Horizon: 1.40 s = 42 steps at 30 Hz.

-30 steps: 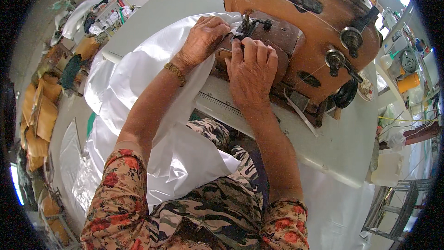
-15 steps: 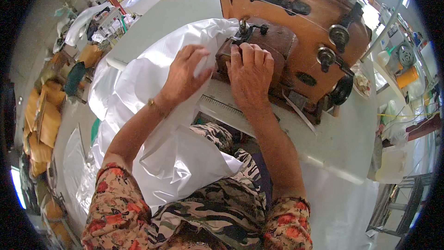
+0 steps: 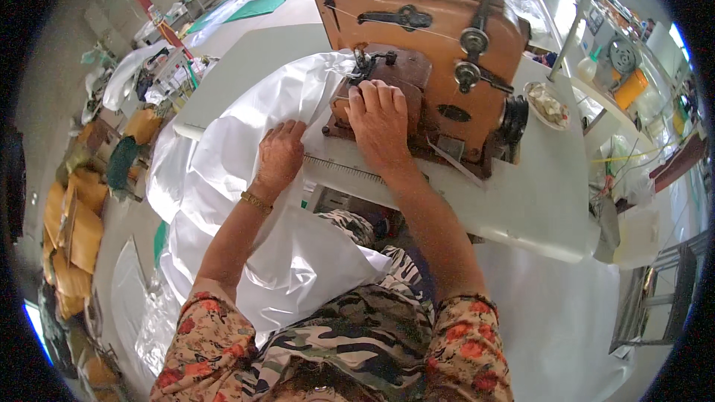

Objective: Sewing the edges of large white plastic bags using an industrial sewing machine.

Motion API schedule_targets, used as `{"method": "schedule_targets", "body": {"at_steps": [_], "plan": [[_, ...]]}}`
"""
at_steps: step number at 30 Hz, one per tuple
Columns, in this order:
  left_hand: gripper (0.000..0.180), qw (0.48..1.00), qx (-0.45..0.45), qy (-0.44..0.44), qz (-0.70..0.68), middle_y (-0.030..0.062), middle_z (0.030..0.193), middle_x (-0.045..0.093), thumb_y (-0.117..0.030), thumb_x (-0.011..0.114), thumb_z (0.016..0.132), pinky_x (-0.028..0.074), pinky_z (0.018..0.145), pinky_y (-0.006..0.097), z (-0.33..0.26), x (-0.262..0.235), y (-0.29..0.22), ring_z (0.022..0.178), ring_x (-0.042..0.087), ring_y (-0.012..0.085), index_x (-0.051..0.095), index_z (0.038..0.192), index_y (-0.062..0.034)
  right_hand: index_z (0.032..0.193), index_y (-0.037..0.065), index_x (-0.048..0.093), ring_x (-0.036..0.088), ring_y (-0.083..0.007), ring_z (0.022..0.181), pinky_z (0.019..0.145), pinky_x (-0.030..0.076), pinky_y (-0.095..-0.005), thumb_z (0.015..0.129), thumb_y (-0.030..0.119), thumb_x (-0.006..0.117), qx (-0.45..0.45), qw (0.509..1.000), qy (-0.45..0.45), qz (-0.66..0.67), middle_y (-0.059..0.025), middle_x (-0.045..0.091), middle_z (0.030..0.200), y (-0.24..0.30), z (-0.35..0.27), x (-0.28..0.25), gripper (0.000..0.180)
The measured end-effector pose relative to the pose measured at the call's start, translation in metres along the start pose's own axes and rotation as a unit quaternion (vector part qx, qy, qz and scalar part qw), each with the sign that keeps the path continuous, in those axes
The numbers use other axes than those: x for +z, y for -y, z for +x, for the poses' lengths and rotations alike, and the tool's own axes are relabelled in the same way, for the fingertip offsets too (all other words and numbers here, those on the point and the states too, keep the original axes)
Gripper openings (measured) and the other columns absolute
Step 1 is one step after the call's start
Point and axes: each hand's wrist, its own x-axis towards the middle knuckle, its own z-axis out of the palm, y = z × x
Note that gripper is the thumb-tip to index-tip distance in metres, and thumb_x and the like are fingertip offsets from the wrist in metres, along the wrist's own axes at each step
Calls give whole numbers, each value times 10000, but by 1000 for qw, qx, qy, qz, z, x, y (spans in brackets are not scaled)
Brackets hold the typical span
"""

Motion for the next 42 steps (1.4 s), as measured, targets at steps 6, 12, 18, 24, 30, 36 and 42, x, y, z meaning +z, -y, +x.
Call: {"method": "schedule_targets", "body": {"at_steps": [6, 12, 18, 24, 30, 36, 42], "plan": [[189, 998, 0, -39, -57, 97, 886, 593, -17, 581, 725, 470, 814, 431, 2, 14, 4, 886, 603, 304, 584, 905, -74, 1140, 67, 618, 528, -259, 1134, 986, 367, -441, 794, 236, 724, 7, 999, 30, 15, -70, 580, 1153, 5, 9, -28, 399], [188, 991, -17, -77, -105, 104, 847, 570, -22, 572, 700, 465, 799, 437, -3, 24, 10, 867, 590, 319, 579, 881, -71, 1190, 25, 602, 551, -314, 1118, 1046, 347, -460, 856, 137, 677, 40, 988, -149, 31, -117, 610, 1211, -49, -23, -121, 360], [194, 982, -6, -137, -132, 110, 845, 567, -29, 562, 696, 462, 778, 439, -6, 31, 12, 837, 576, 345, 585, 884, -72, 1217, -18, 595, 564, -356, 1139, 1017, 390, -432, 941, 220, 589, 223, 957, -173, -60, -190, 632, 1192, -170, -34, -121, 365], [212, 983, -6, -125, -131, 120, 867, 584, -32, 561, 711, 458, 793, 431, -6, 29, 12, 853, 579, 340, 602, 918, -56, 1255, -42, 581, 610, -327, 1093, 987, 435, -380, 1014, 349, 444, 319, 940, 30, 113, -221, 642, 1189, -212, -53, -89, 479], [242, 982, -7, -125, -143, 122, 883, 595, -30, 564, 717, 461, 805, 430, -7, 28, 9, 873, 582, 345, 619, 951, -53, 1152, 35, 675, 660, -314, 1014, 890, 477, -393, 1027, 364, 431, 392, 914, 15, 106, -188, 696, 1076, -222, -51, -79, 429], [247, 981, -18, -108, -157, 142, 921, 600, -29, 582, 727, 476, 823, 457, -8, 28, 8, 907, 578, 374, 627, 970, -36, 1079, 42, 710, 680, -309, 932, 828, 495, -396, 1021, 348, 455, 409, 911, -24, 54, -168, 718, 991, -211, -44, -77, 403], [266, 982, -14, -112, -151, 154, 930, 595, -20, 577, 723, 477, 813, 463, -7, 28, 7, 906, 577, 380, 617, 985, -32, 1037, 27, 705, 670, -336, 920, 821, 491, -423, 1007, 317, 463, 411, 910, -30, 33, -166, 715, 970, -212, -40, -76, 379]]}}
